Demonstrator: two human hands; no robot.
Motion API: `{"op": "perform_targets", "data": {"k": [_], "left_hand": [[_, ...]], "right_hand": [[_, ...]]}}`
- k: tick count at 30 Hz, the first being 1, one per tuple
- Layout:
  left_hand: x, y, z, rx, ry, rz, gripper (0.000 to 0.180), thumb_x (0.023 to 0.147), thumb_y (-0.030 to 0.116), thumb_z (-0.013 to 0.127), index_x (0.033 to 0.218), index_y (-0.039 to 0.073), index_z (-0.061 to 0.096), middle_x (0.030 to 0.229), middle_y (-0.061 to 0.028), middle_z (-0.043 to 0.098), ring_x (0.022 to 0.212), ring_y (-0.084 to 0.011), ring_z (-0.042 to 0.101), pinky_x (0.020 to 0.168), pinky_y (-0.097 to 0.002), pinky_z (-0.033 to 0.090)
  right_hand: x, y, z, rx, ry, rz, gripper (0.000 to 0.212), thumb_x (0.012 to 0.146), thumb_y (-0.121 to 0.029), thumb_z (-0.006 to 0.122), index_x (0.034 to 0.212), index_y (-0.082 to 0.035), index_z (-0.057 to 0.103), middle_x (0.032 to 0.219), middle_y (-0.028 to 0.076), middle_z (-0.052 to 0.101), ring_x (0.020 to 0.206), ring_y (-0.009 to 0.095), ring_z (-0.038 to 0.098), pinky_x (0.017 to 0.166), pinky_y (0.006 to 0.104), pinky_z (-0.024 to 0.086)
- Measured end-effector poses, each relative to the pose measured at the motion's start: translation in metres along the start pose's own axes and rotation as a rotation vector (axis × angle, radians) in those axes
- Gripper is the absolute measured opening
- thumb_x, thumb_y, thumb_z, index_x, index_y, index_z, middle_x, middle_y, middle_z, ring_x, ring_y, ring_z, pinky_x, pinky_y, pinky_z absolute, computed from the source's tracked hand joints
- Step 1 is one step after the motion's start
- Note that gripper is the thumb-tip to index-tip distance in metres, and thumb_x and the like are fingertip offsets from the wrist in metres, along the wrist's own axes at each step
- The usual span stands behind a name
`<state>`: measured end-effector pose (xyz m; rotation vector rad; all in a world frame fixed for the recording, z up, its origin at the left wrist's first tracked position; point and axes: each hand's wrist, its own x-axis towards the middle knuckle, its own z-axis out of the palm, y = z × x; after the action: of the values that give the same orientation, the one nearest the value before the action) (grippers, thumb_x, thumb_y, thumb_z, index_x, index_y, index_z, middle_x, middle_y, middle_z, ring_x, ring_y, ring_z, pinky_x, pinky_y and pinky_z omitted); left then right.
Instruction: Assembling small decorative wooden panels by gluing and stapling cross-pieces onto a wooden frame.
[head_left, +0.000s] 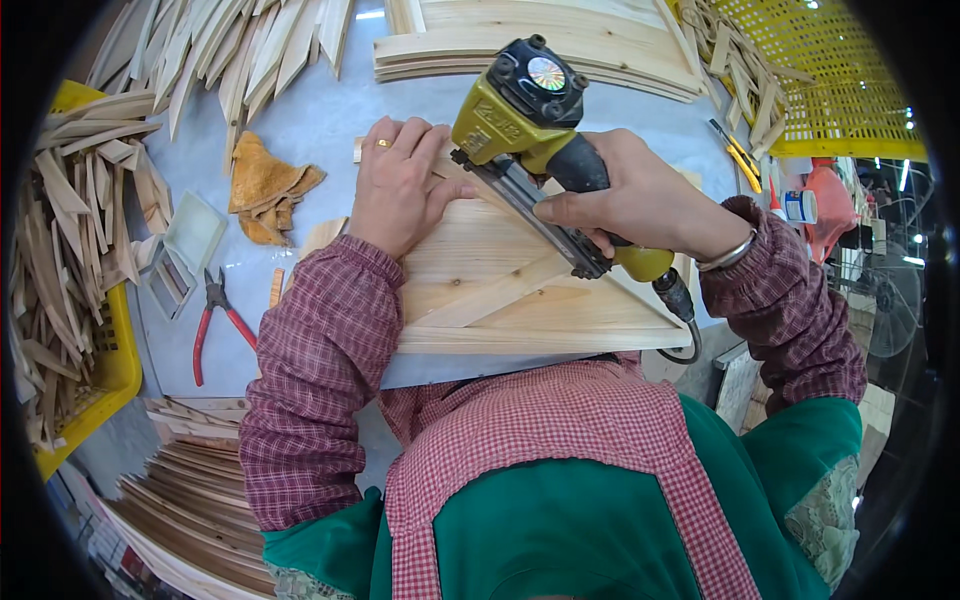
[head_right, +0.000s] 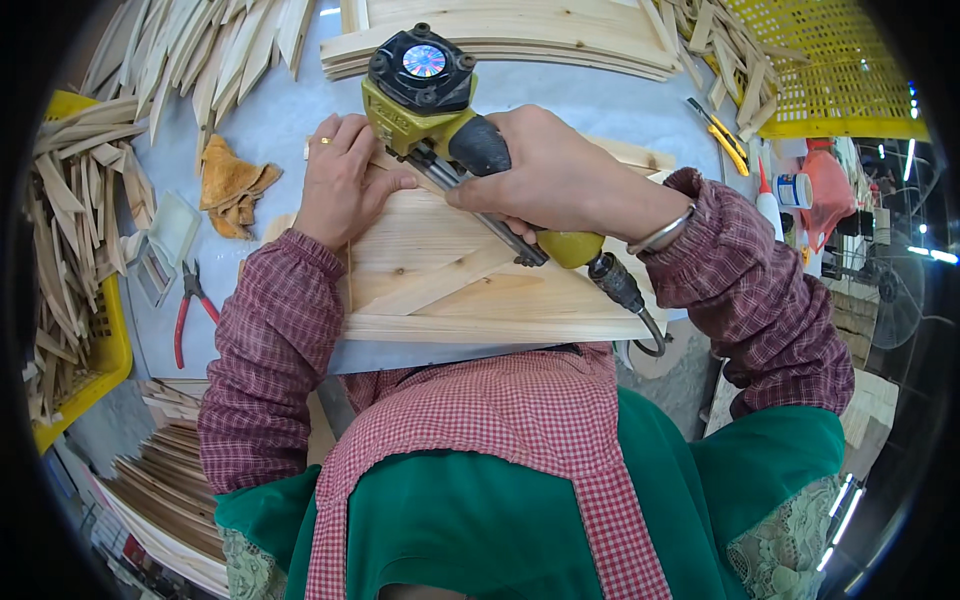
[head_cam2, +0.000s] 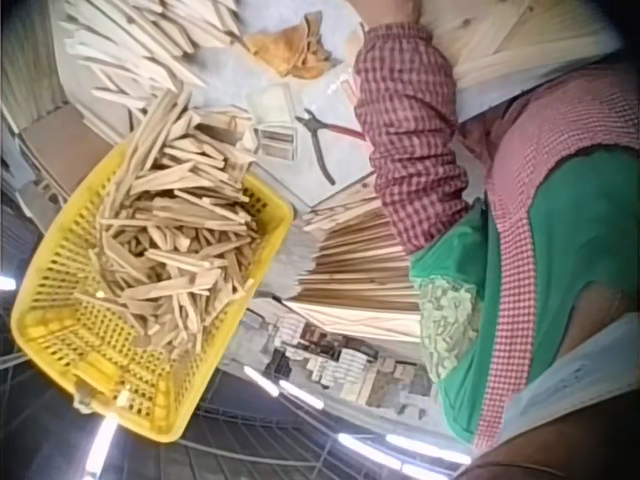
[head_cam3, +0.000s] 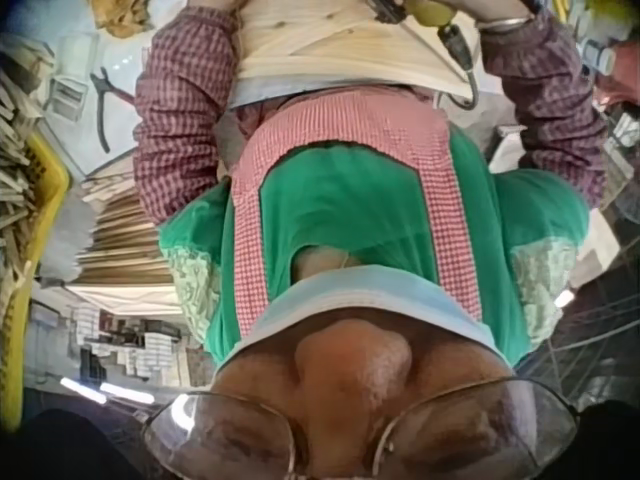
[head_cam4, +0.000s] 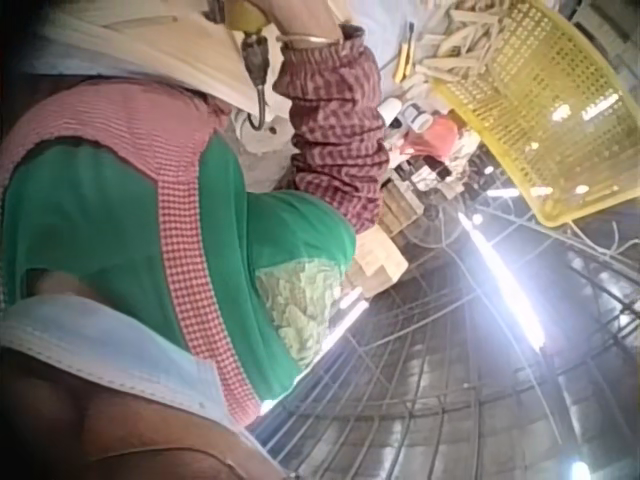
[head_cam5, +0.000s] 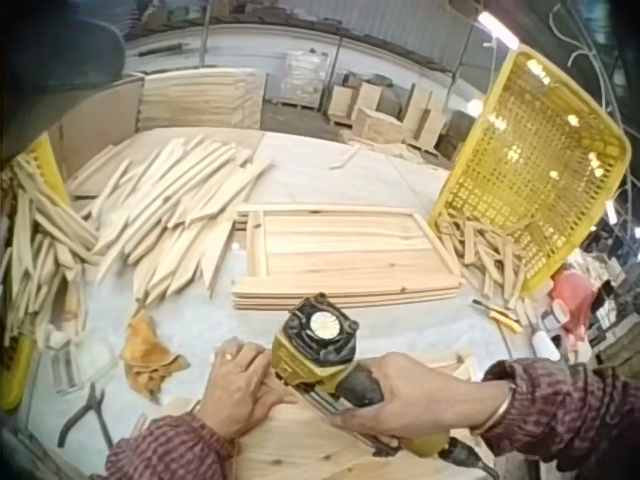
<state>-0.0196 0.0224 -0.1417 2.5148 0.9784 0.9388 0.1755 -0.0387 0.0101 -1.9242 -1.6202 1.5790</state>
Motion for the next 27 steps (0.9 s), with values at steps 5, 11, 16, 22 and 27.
{"op": "perform_targets", "data": {"k": [5,11,16,22,27], "left_hand": [[-0.001,-0.002,-0.002,-0.011,-0.008,-0.007,0.055,0.066,0.037,0.075,0.108,0.004,0.058,0.097,-0.0068,0.055,0.094,-0.0270,0.048,0.090,-0.0400,0.038],[-0.004,-0.004,-0.007,0.018,0.011,-0.010,0.056,0.067,0.036,0.075,0.109,0.004,0.057,0.098,-0.0079,0.055,0.095,-0.0285,0.048,0.090,-0.0405,0.037],[-0.002,-0.010,0.007,-0.012,-0.011,0.019,0.057,0.068,0.035,0.076,0.109,0.001,0.057,0.101,-0.0128,0.056,0.098,-0.0336,0.050,0.091,-0.0437,0.037],[-0.007,-0.015,-0.002,-0.021,-0.110,-0.027,0.050,0.074,0.024,0.070,0.117,0.001,0.055,0.105,-0.0145,0.053,0.100,-0.0324,0.049,0.091,-0.0403,0.037],[0.014,0.005,0.004,-0.002,-0.195,-0.139,0.043,0.077,0.024,0.067,0.112,0.001,0.057,0.104,-0.0150,0.053,0.099,-0.0327,0.050,0.088,-0.0409,0.040]], "right_hand": [[0.005,-0.004,0.006,-0.053,-0.007,0.011,0.023,0.081,-0.012,0.067,0.092,0.005,0.056,0.060,0.002,0.054,0.043,0.007,0.048,0.042,0.0233,0.039],[-0.025,-0.001,-0.005,0.003,0.062,0.018,0.024,0.081,-0.014,0.067,0.095,0.003,0.059,0.061,0.002,0.056,0.042,0.006,0.048,0.042,0.0236,0.039],[-0.081,0.069,-0.034,-0.136,0.505,-0.038,0.032,0.081,-0.018,0.068,0.103,0.003,0.058,0.065,0.005,0.059,0.049,0.013,0.055,0.046,0.0283,0.043],[-0.123,0.189,-0.048,-0.550,0.836,0.133,0.045,0.081,-0.024,0.064,0.114,0.001,0.049,0.074,0.020,0.062,0.066,0.037,0.061,0.060,0.0437,0.048],[-0.149,0.286,-0.070,-0.564,0.918,0.365,0.046,0.079,-0.019,0.061,0.118,-0.002,0.043,0.082,0.022,0.062,0.074,0.041,0.061,0.065,0.0486,0.047]]}}
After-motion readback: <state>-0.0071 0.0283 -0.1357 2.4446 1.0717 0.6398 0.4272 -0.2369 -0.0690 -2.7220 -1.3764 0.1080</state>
